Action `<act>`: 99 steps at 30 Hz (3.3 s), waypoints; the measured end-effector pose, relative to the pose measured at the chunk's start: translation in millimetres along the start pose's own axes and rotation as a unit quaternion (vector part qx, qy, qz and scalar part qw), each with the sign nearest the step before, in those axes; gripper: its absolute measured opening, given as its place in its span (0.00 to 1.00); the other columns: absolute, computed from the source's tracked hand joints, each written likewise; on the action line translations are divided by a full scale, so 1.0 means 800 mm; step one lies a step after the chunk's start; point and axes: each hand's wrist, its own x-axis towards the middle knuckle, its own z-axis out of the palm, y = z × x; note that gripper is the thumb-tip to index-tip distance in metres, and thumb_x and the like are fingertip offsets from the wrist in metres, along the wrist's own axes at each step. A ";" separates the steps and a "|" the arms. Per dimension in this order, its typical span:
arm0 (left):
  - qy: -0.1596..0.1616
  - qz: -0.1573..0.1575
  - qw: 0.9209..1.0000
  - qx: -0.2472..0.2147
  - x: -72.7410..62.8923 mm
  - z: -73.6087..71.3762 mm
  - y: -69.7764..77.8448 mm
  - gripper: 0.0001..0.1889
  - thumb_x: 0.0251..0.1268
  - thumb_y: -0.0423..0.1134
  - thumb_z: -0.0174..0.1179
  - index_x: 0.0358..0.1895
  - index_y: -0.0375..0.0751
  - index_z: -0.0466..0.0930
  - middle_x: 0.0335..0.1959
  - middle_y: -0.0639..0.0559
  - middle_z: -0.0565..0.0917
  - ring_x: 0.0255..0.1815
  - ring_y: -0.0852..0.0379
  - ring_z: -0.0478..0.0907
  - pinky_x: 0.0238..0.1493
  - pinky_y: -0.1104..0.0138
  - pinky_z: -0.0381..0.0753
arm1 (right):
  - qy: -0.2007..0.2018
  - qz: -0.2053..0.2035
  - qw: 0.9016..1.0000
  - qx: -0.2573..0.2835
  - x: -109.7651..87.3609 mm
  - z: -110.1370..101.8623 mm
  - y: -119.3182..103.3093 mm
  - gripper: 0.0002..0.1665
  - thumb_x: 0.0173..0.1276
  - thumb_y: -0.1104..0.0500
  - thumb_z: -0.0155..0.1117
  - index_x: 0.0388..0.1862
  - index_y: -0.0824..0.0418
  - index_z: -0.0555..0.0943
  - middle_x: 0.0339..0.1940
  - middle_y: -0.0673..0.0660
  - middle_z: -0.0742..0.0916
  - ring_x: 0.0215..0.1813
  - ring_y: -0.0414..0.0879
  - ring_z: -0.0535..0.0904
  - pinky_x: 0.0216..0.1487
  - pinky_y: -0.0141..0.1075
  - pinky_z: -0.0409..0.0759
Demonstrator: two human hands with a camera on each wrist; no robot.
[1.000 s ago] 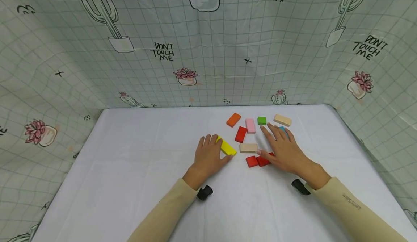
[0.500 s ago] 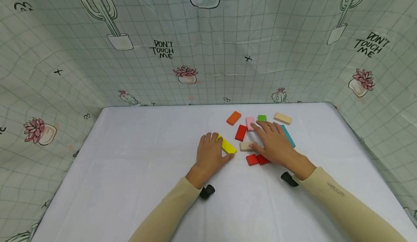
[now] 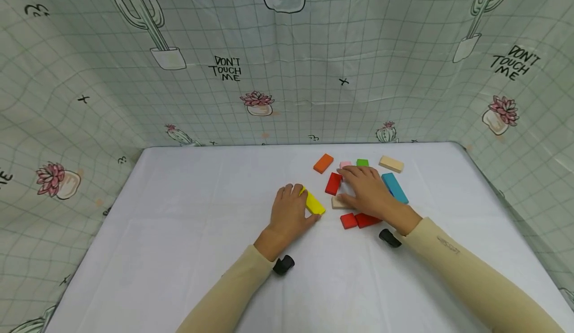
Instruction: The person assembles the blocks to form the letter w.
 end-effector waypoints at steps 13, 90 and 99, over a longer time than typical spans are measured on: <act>-0.033 0.021 0.999 -0.012 -0.009 -0.008 -0.014 0.36 0.67 0.62 0.70 0.72 0.44 0.80 0.71 0.51 0.78 0.73 0.46 0.70 0.77 0.53 0.67 | -0.009 -0.014 1.000 0.004 0.017 0.004 0.002 0.35 0.70 0.53 0.76 0.72 0.64 0.79 0.72 0.67 0.80 0.73 0.69 0.71 0.76 0.67 0.64; -0.058 0.065 0.992 -0.088 -0.066 -0.025 -0.130 0.33 0.66 0.53 0.75 0.70 0.40 0.81 0.75 0.49 0.76 0.74 0.41 0.70 0.77 0.45 0.64 | -0.057 -0.148 0.987 0.026 0.106 0.020 -0.089 0.28 0.70 0.58 0.77 0.66 0.66 0.83 0.63 0.61 0.87 0.63 0.59 0.79 0.66 0.48 0.80; -0.051 0.083 0.990 -0.098 -0.068 -0.027 -0.135 0.32 0.66 0.51 0.75 0.69 0.38 0.82 0.74 0.48 0.77 0.73 0.41 0.70 0.76 0.44 0.66 | -0.079 -0.151 0.984 0.052 0.126 0.021 -0.110 0.28 0.70 0.59 0.77 0.66 0.66 0.83 0.66 0.62 0.86 0.65 0.60 0.78 0.68 0.49 0.79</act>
